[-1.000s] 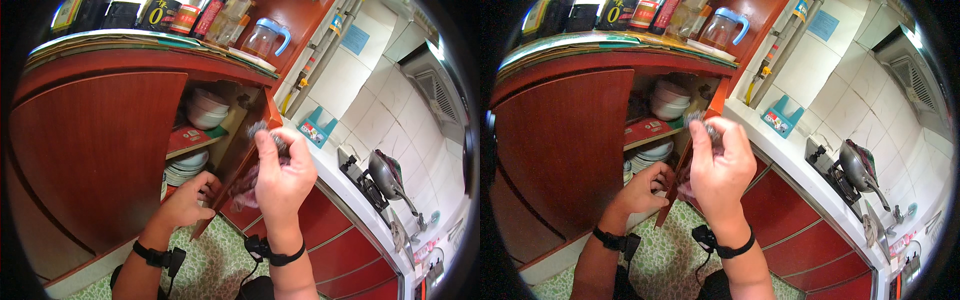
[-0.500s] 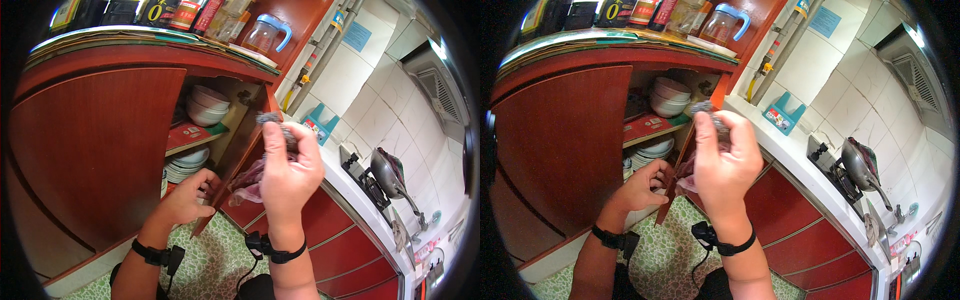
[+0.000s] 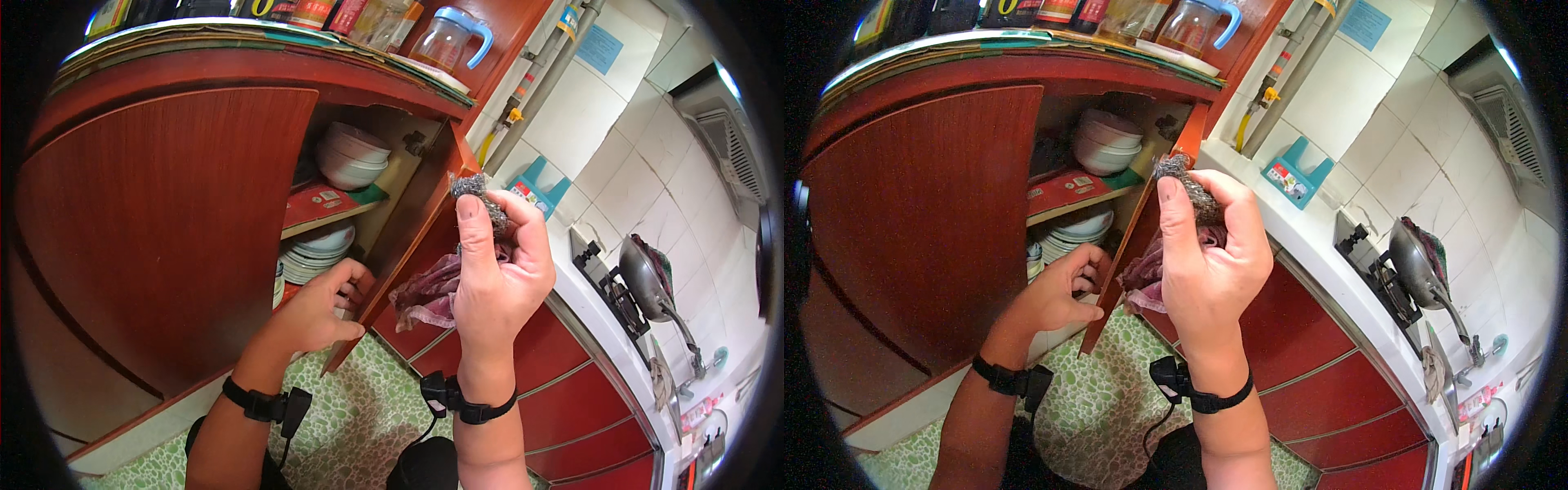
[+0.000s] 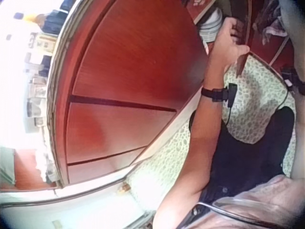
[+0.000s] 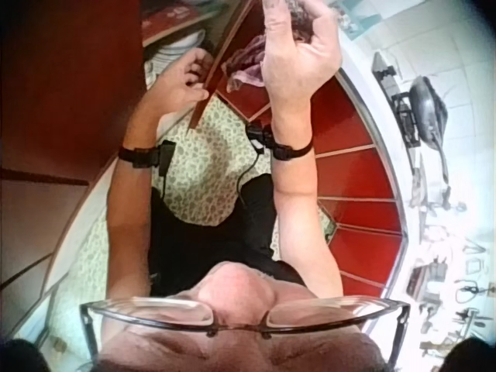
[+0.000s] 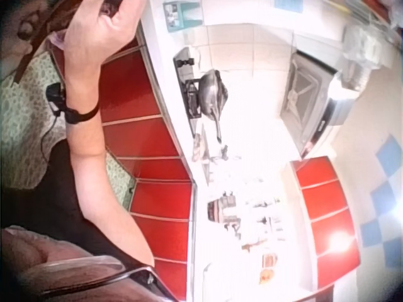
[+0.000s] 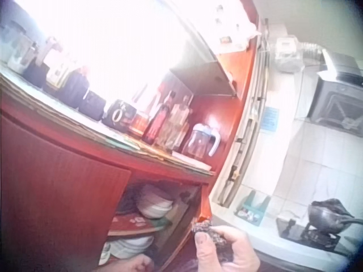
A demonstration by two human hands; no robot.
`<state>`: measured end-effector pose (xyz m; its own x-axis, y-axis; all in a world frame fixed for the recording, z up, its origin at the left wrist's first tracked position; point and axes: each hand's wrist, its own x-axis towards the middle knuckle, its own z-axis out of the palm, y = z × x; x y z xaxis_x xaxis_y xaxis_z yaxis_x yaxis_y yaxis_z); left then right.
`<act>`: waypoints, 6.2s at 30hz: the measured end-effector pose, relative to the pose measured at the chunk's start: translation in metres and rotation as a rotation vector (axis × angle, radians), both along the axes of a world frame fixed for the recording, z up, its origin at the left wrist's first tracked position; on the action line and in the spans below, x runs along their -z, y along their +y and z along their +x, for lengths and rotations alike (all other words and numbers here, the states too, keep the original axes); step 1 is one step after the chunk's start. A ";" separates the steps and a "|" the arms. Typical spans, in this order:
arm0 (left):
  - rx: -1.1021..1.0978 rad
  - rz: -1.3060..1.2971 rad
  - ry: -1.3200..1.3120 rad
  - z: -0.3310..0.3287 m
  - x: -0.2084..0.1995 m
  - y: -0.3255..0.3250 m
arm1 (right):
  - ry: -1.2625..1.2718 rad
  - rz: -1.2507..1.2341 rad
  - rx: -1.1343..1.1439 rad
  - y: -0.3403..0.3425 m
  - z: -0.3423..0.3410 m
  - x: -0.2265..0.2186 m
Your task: Clean the kitchen cabinet doors using a rag and a steel wool pad.
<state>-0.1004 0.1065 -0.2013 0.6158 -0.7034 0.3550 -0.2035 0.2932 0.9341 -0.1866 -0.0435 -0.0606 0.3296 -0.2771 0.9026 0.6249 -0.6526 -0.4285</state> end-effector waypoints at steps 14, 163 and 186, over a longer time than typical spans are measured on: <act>0.079 -0.214 0.194 -0.001 -0.002 0.009 | 0.067 -0.267 0.043 0.011 0.002 0.041; -0.433 -0.242 0.135 0.043 0.002 0.035 | 0.055 0.045 0.286 0.078 0.051 0.183; -0.332 -0.328 0.203 0.047 0.016 0.012 | 0.548 0.337 0.304 0.084 0.006 0.383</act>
